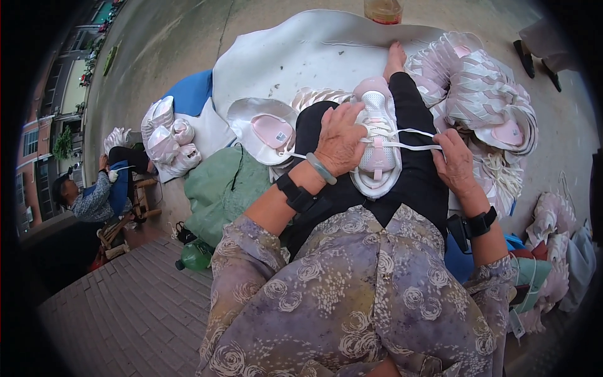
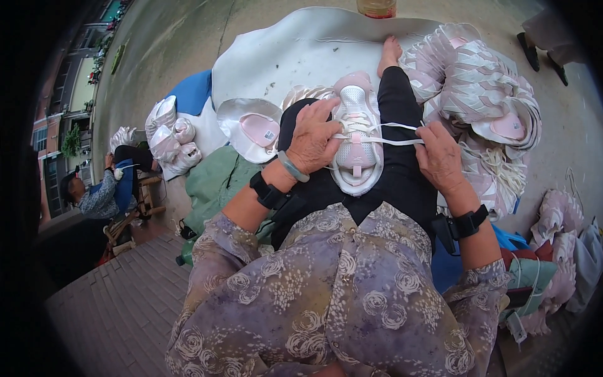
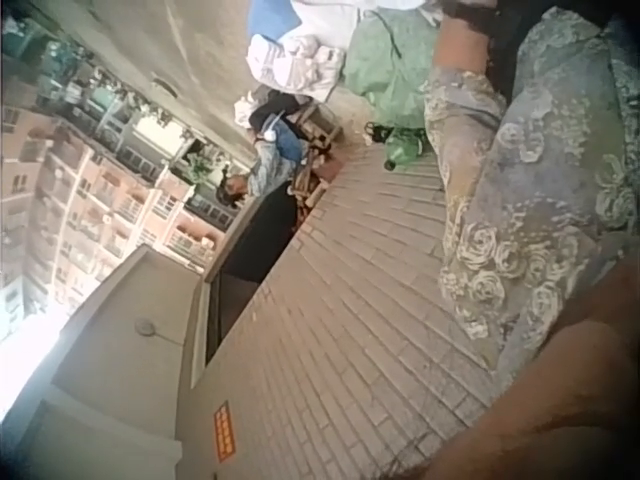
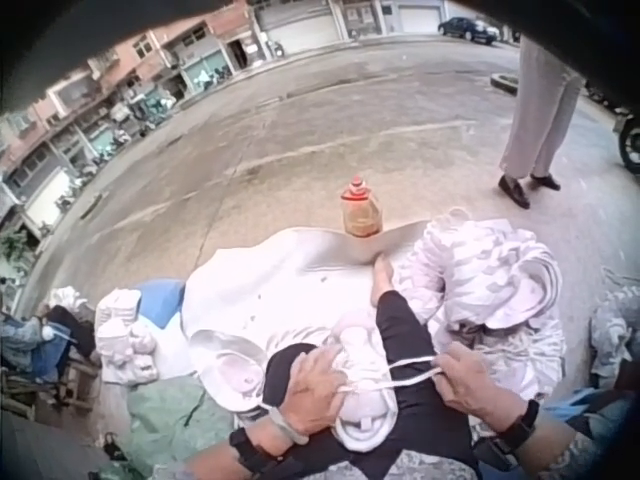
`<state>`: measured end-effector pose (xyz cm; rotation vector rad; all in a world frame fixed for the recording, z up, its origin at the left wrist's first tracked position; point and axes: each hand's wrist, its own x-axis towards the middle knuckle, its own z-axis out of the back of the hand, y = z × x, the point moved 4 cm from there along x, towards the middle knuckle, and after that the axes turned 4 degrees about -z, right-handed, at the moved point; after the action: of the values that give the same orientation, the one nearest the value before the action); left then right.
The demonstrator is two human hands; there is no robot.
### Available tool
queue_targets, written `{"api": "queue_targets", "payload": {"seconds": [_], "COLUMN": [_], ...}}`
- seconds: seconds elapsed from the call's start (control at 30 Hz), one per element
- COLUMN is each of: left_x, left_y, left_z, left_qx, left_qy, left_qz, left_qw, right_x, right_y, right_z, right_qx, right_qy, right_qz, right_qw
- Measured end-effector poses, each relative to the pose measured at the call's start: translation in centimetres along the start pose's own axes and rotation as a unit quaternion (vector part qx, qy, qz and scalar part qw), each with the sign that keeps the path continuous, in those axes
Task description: Lacing and preparing pink and white sneakers.
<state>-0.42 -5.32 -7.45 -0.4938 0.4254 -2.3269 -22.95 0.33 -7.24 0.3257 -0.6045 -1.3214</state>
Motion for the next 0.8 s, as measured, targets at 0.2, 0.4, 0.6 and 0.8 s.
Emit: {"api": "queue_targets", "payload": {"seconds": [0.2, 0.4, 0.6, 0.8], "left_x": [0.8, 1.0, 2.7, 2.7], "left_y": [-0.6, 1.9, 1.2, 0.5], "left_z": [3.0, 3.3, 2.7, 0.3], "left_qx": [0.097, -0.199, -0.226, -0.089], "left_qy": [-0.043, -0.114, 0.020, 0.089], "left_qz": [-0.021, 0.138, 0.116, 0.054], "left_qw": [0.994, 0.963, 0.967, 0.991], "right_x": [2.3, 2.0, 0.0, -5.1], "right_y": [2.8, 1.9, -1.6, -9.7], "right_z": [-4.4, -4.0, -0.8, 2.2], "right_qx": [0.064, 0.151, 0.146, -0.054], "right_qy": [0.048, 0.068, 0.053, 0.004], "right_qz": [0.033, -0.064, -0.089, -0.109], "right_qw": [0.996, 0.984, 0.984, 0.993]}}
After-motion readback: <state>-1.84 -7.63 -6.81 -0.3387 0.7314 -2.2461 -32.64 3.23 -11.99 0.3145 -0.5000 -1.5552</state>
